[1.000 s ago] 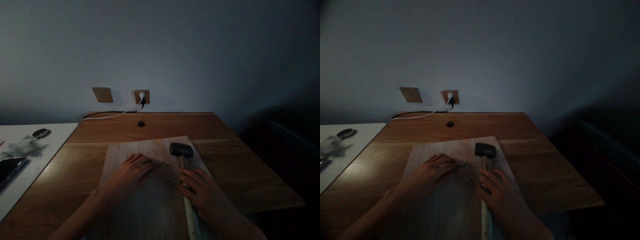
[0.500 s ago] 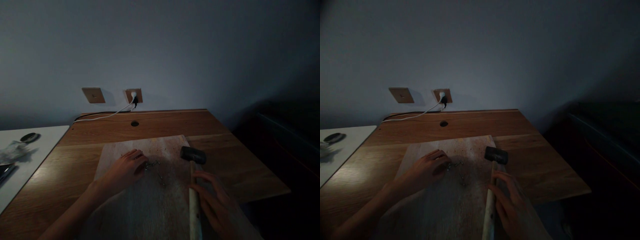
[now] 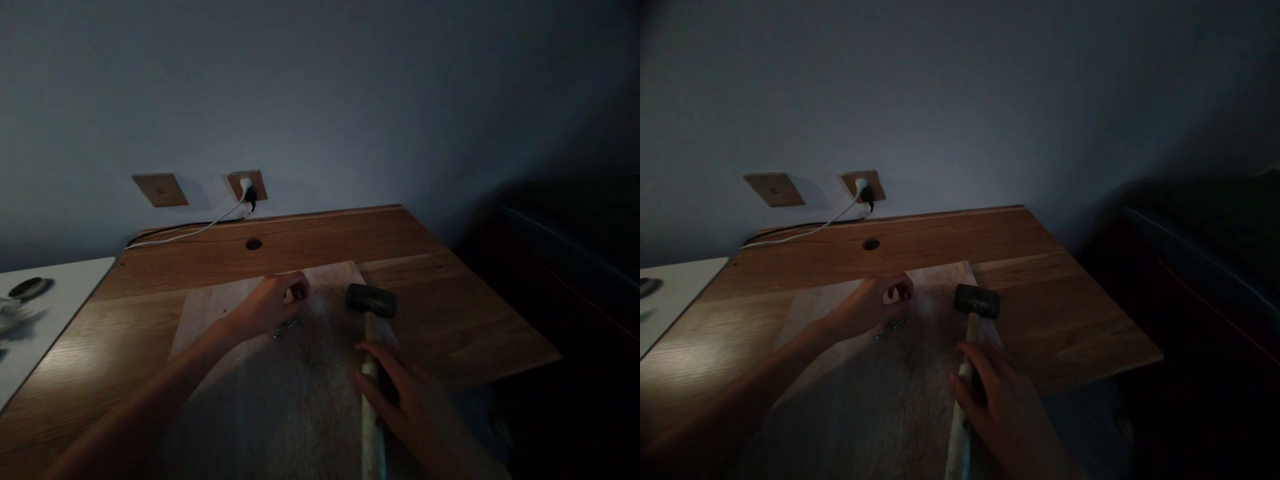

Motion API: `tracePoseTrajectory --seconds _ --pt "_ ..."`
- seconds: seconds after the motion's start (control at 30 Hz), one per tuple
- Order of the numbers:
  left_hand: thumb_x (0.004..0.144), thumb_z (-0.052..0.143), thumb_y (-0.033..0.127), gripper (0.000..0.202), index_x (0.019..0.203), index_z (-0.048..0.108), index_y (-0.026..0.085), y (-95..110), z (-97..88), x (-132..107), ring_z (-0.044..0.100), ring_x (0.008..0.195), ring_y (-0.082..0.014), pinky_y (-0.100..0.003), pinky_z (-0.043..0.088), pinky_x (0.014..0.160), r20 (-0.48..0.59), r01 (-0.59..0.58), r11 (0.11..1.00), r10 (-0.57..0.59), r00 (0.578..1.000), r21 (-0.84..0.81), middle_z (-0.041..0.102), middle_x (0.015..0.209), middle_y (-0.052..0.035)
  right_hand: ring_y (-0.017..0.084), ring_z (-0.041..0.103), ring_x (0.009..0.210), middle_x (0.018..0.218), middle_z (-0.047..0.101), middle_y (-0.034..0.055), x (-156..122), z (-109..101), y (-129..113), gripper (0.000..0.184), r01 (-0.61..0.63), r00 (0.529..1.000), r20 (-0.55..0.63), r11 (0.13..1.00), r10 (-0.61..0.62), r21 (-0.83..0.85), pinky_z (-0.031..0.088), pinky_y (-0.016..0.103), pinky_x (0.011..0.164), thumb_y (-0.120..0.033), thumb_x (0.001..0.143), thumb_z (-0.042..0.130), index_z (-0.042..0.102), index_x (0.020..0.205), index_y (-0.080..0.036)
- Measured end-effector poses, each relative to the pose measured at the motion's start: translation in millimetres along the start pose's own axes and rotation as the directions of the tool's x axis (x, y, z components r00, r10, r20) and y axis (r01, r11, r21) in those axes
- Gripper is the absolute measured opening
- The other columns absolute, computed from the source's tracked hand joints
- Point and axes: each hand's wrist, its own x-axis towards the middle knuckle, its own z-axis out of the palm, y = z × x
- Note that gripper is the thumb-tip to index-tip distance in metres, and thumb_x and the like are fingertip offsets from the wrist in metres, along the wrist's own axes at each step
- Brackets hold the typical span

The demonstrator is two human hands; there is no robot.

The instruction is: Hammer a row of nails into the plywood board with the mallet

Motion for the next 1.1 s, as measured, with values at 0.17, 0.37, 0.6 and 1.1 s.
tracePoseTrajectory --seconds 0.17,0.37,0.6,1.1 --pt "0.082 0.063 0.008 0.015 0.091 0.069 0.018 -1.9 26.1 46.6 0.064 0.074 -0.0132 -0.026 0.050 0.074 -0.028 -0.031 0.999 0.031 0.999 0.010 0.072 0.082 0.0001 0.025 0.076 0.099 0.113 0.076 0.0082 3.8 -2.2 -3.6 0.027 -0.059 0.998 0.014 0.994 0.058 0.093 0.063 0.040 0.085 -0.037 0.099 0.054 0.066 0.120 -0.026" --pt "0.079 0.059 0.002 0.031 0.100 0.072 0.020 -4.9 40.0 54.3 0.067 0.079 -0.0147 -0.027 0.049 0.077 0.040 -0.052 0.997 0.050 0.998 0.054 0.074 0.088 0.0001 0.023 0.074 0.100 0.113 0.075 0.0052 3.5 -2.2 -3.7 0.025 -0.056 0.998 -0.006 0.991 0.057 0.117 0.061 0.037 0.085 -0.035 0.098 0.056 0.066 0.120 -0.027" --pt "0.081 0.061 0.004 0.026 0.099 0.071 0.019 -1.4 33.9 52.2 0.065 0.075 -0.0142 -0.027 0.049 0.075 0.082 -0.078 0.992 0.071 0.994 0.096 0.073 0.087 -0.0004 0.023 0.073 0.101 0.114 0.074 0.0051 2.1 -3.6 -3.2 0.026 -0.077 0.997 0.021 0.987 0.075 0.141 0.059 0.038 0.088 -0.037 0.099 0.055 0.064 0.122 -0.028" --pt "0.082 0.063 0.005 0.023 0.099 0.071 0.019 -11.4 44.8 54.8 0.069 0.091 -0.0188 -0.030 0.053 0.086 0.035 -0.118 0.991 0.116 0.993 0.070 0.074 0.100 -0.0033 0.028 0.070 0.115 0.129 0.069 0.0103 -1.7 -11.1 -4.3 0.062 -0.320 0.943 0.040 0.863 0.331 0.392 0.058 0.045 0.095 -0.041 0.091 0.063 0.044 0.149 -0.028"
